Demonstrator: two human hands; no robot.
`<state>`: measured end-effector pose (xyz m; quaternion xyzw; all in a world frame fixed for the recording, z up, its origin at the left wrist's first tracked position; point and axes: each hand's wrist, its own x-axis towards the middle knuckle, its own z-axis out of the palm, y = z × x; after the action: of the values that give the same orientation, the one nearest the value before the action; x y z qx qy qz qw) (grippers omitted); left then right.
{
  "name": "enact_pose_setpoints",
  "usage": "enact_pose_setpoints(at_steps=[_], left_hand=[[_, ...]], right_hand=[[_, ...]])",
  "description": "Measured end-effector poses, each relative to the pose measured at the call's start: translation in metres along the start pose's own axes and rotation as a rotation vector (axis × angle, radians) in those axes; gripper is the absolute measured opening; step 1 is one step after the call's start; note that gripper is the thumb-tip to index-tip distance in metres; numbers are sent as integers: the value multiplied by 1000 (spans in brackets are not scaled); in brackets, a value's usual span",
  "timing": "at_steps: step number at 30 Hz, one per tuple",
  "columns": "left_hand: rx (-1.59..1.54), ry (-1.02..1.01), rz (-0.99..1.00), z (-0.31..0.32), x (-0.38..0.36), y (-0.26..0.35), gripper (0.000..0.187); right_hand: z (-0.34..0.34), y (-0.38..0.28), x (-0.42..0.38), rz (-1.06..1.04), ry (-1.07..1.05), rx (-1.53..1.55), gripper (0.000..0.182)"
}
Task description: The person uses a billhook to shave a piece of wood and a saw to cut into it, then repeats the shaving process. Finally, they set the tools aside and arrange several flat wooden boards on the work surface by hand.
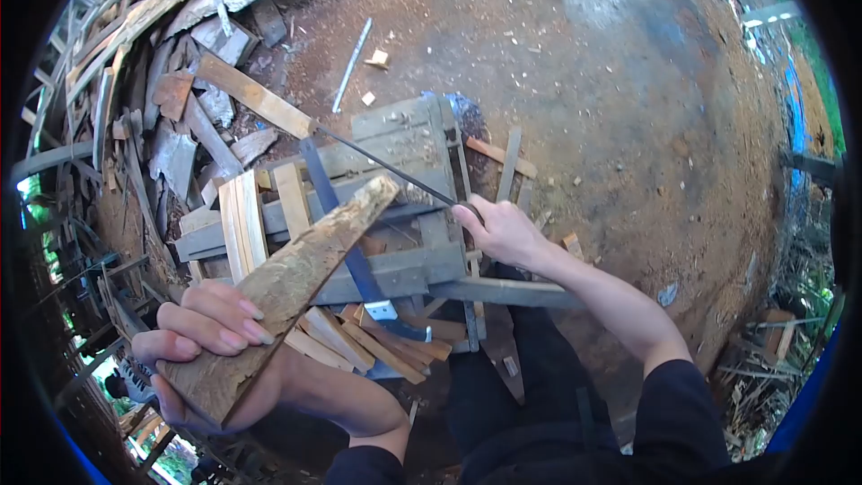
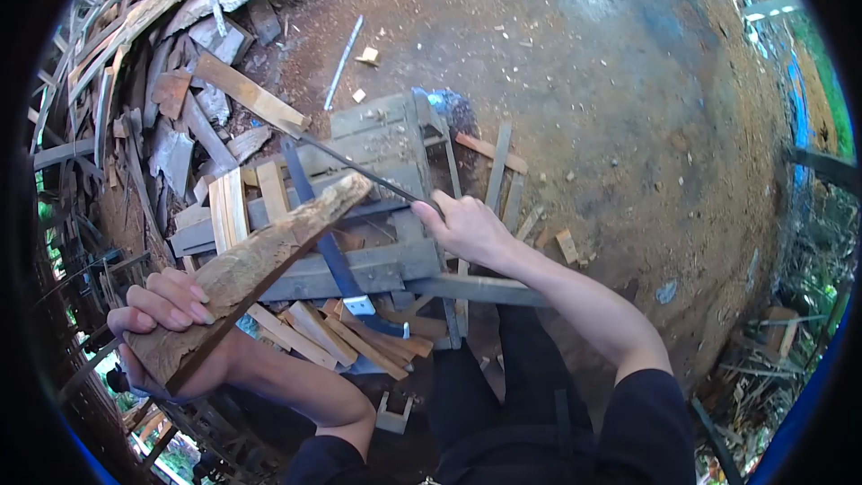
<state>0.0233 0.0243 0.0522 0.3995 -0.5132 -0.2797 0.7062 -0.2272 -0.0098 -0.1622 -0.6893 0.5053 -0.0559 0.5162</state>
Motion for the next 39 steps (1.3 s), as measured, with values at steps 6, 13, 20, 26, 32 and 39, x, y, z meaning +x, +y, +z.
enact_pose_setpoints(at_steps=[6,13,20,26,32,39], left_hand=[[-32,53,28,-19,-11,3,36],[-10,150,101,-40,-21,7,35],[36,118,83,-39,-15,6,36],[49,44,99,-28,-12,4,33],[49,-12,28,-24,-8,8,33],[31,2,-11,-18,16,-1,35]], right_hand=[[29,29,-9,89,-82,-37,52],[4,4,-23,-107,1,141,55],[21,23,-12,-9,-95,-21,52],[-3,-12,-25,-76,-52,118,49],[4,6,-18,-55,-44,50,49],[3,-14,-23,-130,-5,32,48]])
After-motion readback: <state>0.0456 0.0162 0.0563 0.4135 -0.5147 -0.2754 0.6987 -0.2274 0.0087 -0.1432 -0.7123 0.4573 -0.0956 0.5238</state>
